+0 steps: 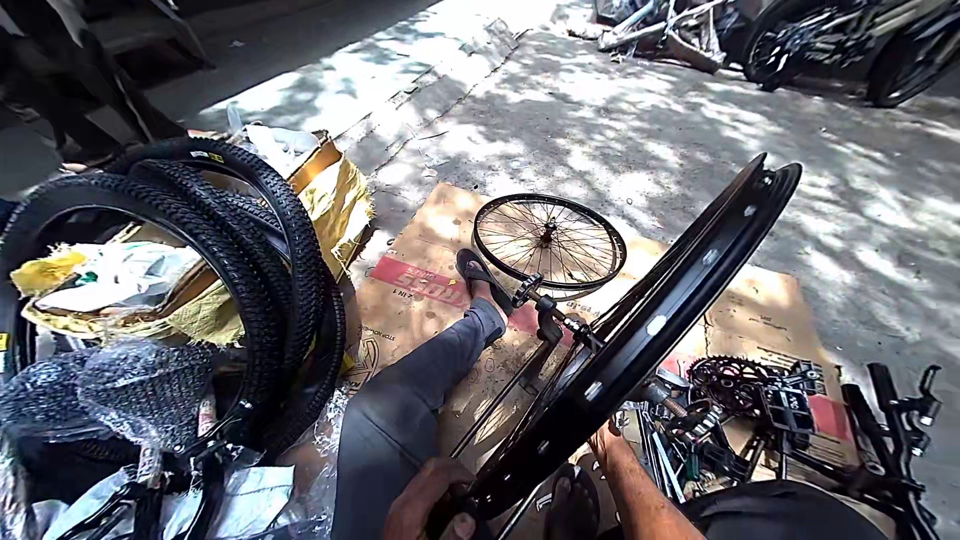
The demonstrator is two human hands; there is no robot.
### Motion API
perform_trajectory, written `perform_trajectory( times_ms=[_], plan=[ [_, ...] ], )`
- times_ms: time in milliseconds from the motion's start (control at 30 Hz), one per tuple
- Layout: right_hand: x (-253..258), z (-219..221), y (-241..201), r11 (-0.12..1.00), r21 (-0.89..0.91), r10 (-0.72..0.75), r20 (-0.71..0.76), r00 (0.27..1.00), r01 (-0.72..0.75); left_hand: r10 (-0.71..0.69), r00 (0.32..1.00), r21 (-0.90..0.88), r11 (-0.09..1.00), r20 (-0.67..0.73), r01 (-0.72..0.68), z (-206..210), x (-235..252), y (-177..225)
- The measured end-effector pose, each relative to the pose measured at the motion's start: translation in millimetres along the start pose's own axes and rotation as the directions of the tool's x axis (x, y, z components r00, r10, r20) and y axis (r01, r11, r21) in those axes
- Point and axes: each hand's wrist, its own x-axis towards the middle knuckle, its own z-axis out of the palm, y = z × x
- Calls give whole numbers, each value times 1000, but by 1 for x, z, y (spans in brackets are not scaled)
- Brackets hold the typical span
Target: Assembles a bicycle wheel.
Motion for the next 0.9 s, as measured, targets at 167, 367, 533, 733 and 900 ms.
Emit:
perform_trajectory(
  times_ms=[167,367,533,733,900],
  plan=[
    [15,8,8,999,36,37,-14,999,-36,6,1000,226,974,-7,-4,3,-1,11],
    [18,7,9,997,71,19,-20,1000,-18,-195,979,414,897,51,157,5,7,31],
    [20,7,8,998,64,26,-37,999,-23,-204,977,444,883,69,153,8,7,28],
    [25,6,11,997,81,3,-30,1000,-1,-164,985,435,892,54,124,10,7,29],
    [25,6,11,994,104,24,-32,999,-21,-181,981,407,903,69,138,7,13,43]
  ],
)
